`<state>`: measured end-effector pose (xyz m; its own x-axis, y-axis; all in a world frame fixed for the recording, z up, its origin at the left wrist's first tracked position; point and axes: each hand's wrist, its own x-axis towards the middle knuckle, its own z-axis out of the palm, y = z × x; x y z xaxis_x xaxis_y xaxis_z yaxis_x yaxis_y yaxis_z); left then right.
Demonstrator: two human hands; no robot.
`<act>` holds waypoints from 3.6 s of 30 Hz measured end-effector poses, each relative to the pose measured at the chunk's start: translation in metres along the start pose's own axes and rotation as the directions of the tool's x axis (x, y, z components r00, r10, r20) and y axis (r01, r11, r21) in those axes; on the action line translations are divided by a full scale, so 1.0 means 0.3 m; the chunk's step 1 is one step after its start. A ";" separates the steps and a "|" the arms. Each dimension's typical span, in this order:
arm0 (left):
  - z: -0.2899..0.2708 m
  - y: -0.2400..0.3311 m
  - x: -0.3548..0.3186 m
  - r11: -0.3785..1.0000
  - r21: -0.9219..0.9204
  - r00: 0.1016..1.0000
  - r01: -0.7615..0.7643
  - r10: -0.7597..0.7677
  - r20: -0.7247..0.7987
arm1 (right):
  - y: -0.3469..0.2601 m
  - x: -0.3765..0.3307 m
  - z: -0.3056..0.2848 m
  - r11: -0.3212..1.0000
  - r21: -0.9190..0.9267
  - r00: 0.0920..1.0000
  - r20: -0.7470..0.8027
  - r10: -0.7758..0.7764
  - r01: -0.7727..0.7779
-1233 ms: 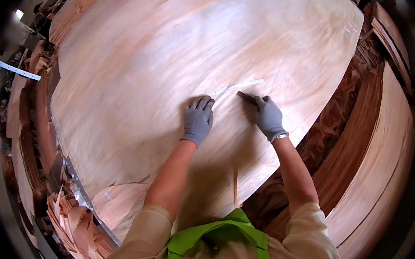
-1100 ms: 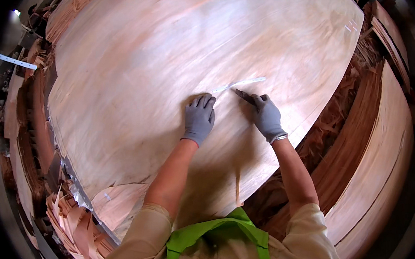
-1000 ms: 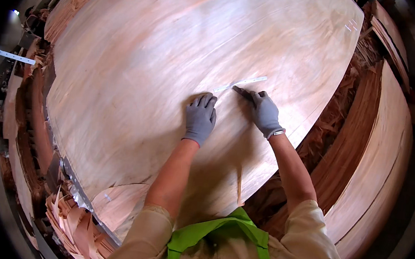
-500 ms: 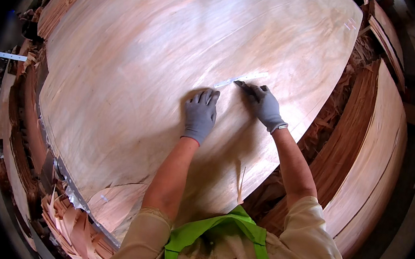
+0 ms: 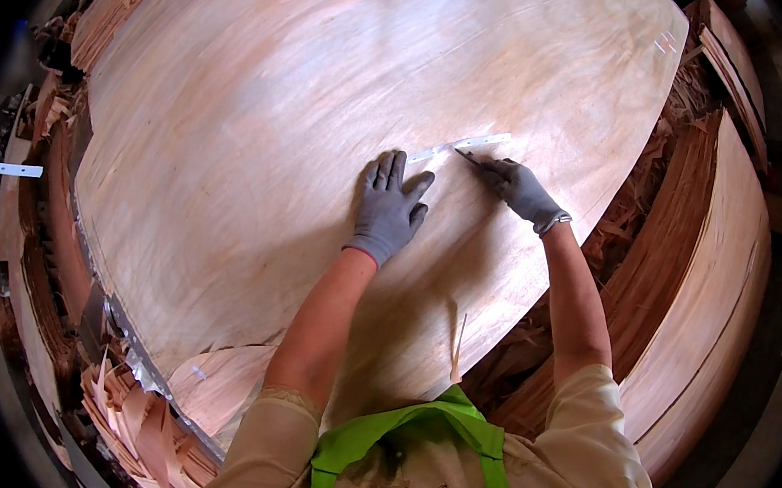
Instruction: The person applies adhesive tape and uses a utility knife to repair or join large sheets of wood veneer on a workbench. They trim excess wood and tape, then flip and move sheets to continue the patching process.
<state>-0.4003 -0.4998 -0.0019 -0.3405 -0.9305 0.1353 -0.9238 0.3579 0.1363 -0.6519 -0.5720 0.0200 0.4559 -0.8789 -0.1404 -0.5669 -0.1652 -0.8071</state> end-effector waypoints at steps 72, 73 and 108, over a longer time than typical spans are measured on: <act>0.024 -0.012 0.003 0.998 -0.066 1.000 -0.002 0.000 -0.026 | -0.067 0.155 -0.052 0.930 -0.356 0.962 -0.273 -0.006 -0.096; 0.026 -0.014 -0.001 0.998 -0.070 1.000 0.001 -0.002 -0.017 | -0.089 0.133 -0.017 0.917 -0.367 0.955 -0.293 0.045 -0.156; -0.040 0.032 0.043 0.982 -0.167 0.989 0.090 -0.108 -0.101 | 0.037 -0.005 0.123 0.897 -0.230 0.797 -0.575 0.187 -0.377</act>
<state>-0.4115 -0.5075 0.0131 -0.2189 -0.9510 0.2185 -0.9084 0.2804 0.3101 -0.6335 -0.5559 -0.0099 -0.1373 -0.9883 0.0670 -0.8382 0.0799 -0.5395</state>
